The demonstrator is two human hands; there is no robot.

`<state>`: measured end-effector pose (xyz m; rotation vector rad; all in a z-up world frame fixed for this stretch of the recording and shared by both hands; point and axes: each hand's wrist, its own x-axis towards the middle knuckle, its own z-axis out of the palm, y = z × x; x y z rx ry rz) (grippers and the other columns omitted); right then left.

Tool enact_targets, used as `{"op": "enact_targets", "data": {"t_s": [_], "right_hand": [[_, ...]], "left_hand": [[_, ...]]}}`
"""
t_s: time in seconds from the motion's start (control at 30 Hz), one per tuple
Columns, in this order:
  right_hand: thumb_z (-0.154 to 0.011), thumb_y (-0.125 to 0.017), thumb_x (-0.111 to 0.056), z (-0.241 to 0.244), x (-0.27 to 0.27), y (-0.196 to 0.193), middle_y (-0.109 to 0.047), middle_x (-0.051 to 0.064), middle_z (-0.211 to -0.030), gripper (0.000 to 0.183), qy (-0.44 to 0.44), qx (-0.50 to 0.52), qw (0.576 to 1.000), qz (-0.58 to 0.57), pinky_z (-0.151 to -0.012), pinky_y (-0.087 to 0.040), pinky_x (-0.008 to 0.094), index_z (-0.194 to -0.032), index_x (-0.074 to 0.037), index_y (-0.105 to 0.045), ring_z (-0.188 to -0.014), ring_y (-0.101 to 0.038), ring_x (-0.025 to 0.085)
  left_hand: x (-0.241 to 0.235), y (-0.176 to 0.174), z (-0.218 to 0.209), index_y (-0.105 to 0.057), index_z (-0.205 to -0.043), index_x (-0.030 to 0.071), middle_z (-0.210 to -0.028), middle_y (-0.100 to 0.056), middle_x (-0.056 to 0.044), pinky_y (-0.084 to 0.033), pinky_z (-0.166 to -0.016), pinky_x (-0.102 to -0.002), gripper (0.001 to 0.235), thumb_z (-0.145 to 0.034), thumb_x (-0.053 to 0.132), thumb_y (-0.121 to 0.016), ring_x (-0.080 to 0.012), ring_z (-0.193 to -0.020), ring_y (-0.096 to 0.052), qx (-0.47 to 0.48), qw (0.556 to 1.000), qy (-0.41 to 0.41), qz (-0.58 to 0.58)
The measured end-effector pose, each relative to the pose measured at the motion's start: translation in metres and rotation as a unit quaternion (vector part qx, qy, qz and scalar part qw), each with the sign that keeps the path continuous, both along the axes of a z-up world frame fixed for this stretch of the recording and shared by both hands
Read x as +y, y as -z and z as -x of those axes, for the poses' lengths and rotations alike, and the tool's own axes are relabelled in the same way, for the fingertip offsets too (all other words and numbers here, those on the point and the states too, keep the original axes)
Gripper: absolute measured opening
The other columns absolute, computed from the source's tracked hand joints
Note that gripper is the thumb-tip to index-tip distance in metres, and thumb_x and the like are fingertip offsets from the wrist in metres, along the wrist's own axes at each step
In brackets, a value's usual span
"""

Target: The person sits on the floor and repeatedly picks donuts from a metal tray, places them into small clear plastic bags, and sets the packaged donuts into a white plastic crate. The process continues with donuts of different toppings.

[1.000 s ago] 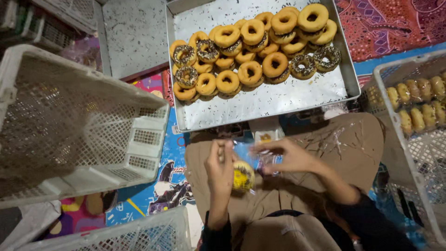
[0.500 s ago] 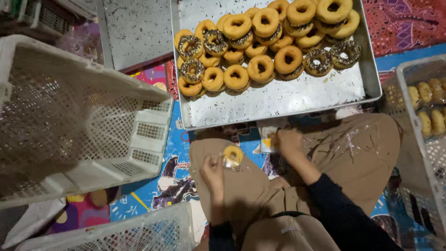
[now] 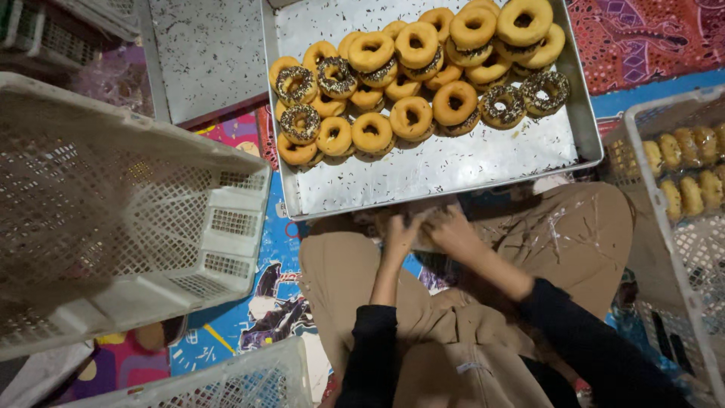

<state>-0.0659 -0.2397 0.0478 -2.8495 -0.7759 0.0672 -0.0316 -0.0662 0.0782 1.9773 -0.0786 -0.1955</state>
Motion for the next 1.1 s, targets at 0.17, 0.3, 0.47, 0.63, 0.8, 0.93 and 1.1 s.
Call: {"op": "enact_targets", "data": {"t_s": [0.17, 0.3, 0.47, 0.63, 0.8, 0.93, 1.1], "right_hand": [[-0.088, -0.053, -0.029, 0.071, -0.013, -0.104, -0.066, 0.016, -0.123, 0.041, 0.125, -0.093, 0.988, 0.025, -0.113, -0.027, 0.066, -0.127, -0.019, -0.057, -0.123, -0.057, 0.033], [-0.097, -0.056, -0.047, 0.097, -0.022, -0.165, -0.060, 0.013, -0.143, 0.085, 0.268, 0.240, 0.909, -0.209, -0.114, -0.043, 0.050, -0.167, -0.023, -0.015, -0.131, -0.055, 0.032], [-0.081, -0.072, -0.056, 0.057, 0.005, -0.225, -0.053, 0.020, -0.147, 0.083, -0.120, 0.153, 0.941, -0.276, -0.119, -0.010, 0.061, -0.151, -0.022, -0.043, -0.141, -0.041, 0.036], [-0.085, -0.076, -0.042, -0.136, -0.052, -0.224, -0.075, 0.006, -0.112, 0.049, 0.109, 0.082, 0.978, -0.157, -0.078, -0.056, 0.040, -0.123, -0.012, -0.068, -0.078, -0.071, 0.026], [-0.078, -0.079, -0.023, -0.218, -0.083, -0.212, -0.071, 0.012, -0.103, 0.058, 0.024, -0.061, 0.995, 0.072, -0.067, -0.059, 0.042, -0.132, -0.013, -0.061, -0.086, -0.073, 0.031], [-0.075, -0.088, -0.032, -0.165, -0.085, -0.246, -0.074, 0.015, -0.110, 0.071, 0.026, -0.011, 0.983, -0.184, -0.076, -0.060, 0.043, -0.129, -0.004, -0.053, -0.095, -0.075, 0.032], [-0.070, -0.095, -0.027, -0.008, -0.038, -0.261, -0.073, 0.010, -0.102, 0.058, 0.130, 0.039, 0.851, -0.506, -0.085, -0.058, 0.033, -0.114, -0.002, -0.066, -0.092, -0.068, 0.015]], "left_hand": [[-0.055, -0.088, 0.095, -0.065, -0.136, 0.002, -0.150, -0.060, -0.018, -0.034, -0.121, -0.050, 0.037, -0.103, 0.015, -0.057, -0.0302, -0.145, -0.051, -0.239, 0.947, 0.215, -0.023], [-0.044, -0.146, 0.133, -0.048, -0.149, -0.001, -0.160, -0.035, -0.028, -0.025, -0.121, -0.058, 0.052, -0.111, 0.035, -0.051, -0.0308, -0.157, -0.027, -0.241, 0.961, 0.034, 0.129], [-0.010, -0.157, 0.089, -0.052, -0.135, 0.005, -0.130, -0.055, -0.014, -0.041, -0.108, -0.047, 0.045, -0.108, 0.040, -0.063, -0.0260, -0.124, -0.054, 0.019, 0.774, -0.193, 0.602], [0.054, -0.144, 0.026, -0.061, -0.112, 0.004, -0.113, -0.067, -0.015, -0.055, -0.097, -0.042, 0.019, -0.105, 0.022, -0.064, -0.0259, -0.106, -0.064, 0.036, 0.602, -0.266, 0.752], [0.067, -0.153, -0.010, -0.059, -0.115, 0.001, -0.120, -0.063, -0.025, -0.051, -0.103, -0.052, 0.030, -0.096, 0.024, -0.068, -0.0372, -0.116, -0.061, 0.121, 0.480, -0.276, 0.824], [0.055, -0.149, -0.029, -0.056, -0.121, 0.000, -0.125, -0.060, -0.030, -0.048, -0.107, -0.056, 0.039, -0.094, 0.024, -0.069, -0.0424, -0.122, -0.058, 0.148, 0.395, -0.317, 0.849], [0.021, -0.134, -0.041, -0.054, -0.124, 0.000, -0.133, -0.055, -0.030, -0.047, -0.109, -0.054, 0.038, -0.097, 0.025, -0.063, -0.0425, -0.124, -0.056, 0.152, 0.337, -0.272, 0.888]]}}
